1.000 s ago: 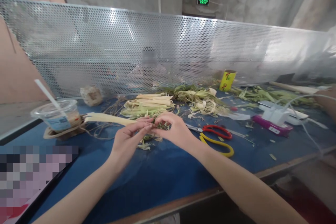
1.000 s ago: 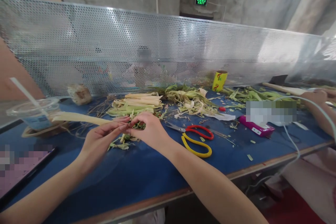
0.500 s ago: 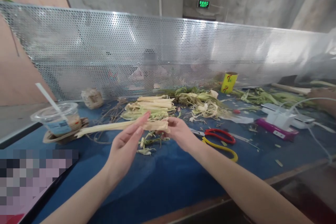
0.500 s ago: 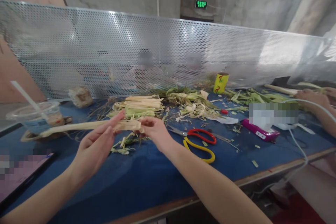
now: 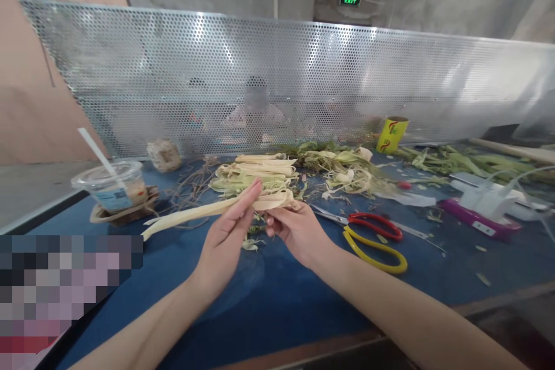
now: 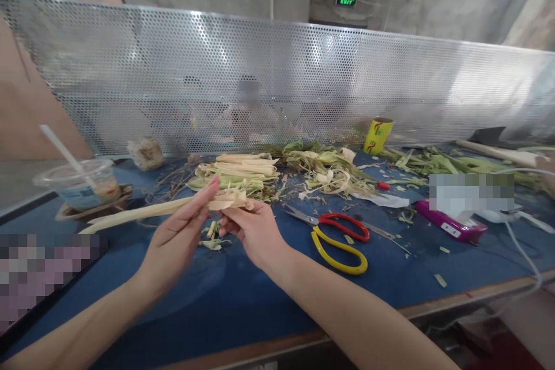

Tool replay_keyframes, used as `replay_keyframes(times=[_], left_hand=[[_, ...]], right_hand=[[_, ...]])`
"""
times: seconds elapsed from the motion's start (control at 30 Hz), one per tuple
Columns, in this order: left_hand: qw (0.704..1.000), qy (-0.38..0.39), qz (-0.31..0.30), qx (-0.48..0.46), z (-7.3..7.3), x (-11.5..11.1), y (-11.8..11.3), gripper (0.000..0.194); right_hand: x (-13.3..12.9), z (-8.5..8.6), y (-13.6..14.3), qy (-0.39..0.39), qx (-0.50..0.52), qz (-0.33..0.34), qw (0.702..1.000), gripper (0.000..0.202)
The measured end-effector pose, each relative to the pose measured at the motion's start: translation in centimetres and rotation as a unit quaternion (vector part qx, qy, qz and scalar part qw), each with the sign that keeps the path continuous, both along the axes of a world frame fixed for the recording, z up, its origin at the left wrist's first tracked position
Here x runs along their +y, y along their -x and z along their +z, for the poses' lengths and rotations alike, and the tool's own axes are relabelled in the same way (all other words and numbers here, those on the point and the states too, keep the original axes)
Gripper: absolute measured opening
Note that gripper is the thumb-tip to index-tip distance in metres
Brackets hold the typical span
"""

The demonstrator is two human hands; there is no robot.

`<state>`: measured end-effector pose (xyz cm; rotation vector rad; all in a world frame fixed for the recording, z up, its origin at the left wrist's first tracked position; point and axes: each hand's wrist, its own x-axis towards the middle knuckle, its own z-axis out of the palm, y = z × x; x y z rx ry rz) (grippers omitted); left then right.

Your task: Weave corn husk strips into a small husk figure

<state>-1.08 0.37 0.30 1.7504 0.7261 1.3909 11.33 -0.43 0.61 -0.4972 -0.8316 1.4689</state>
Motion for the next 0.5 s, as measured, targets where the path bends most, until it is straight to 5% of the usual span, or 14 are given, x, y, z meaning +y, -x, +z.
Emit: replay_keyframes(times=[0.5], left_hand=[[0.996,-0.074,0.048,0.001,0.04,-0.65,-0.18,0.031]], right_hand=[[-0.80,0.43,0.93,-0.079,0.012,0.004,0.997,0.010]])
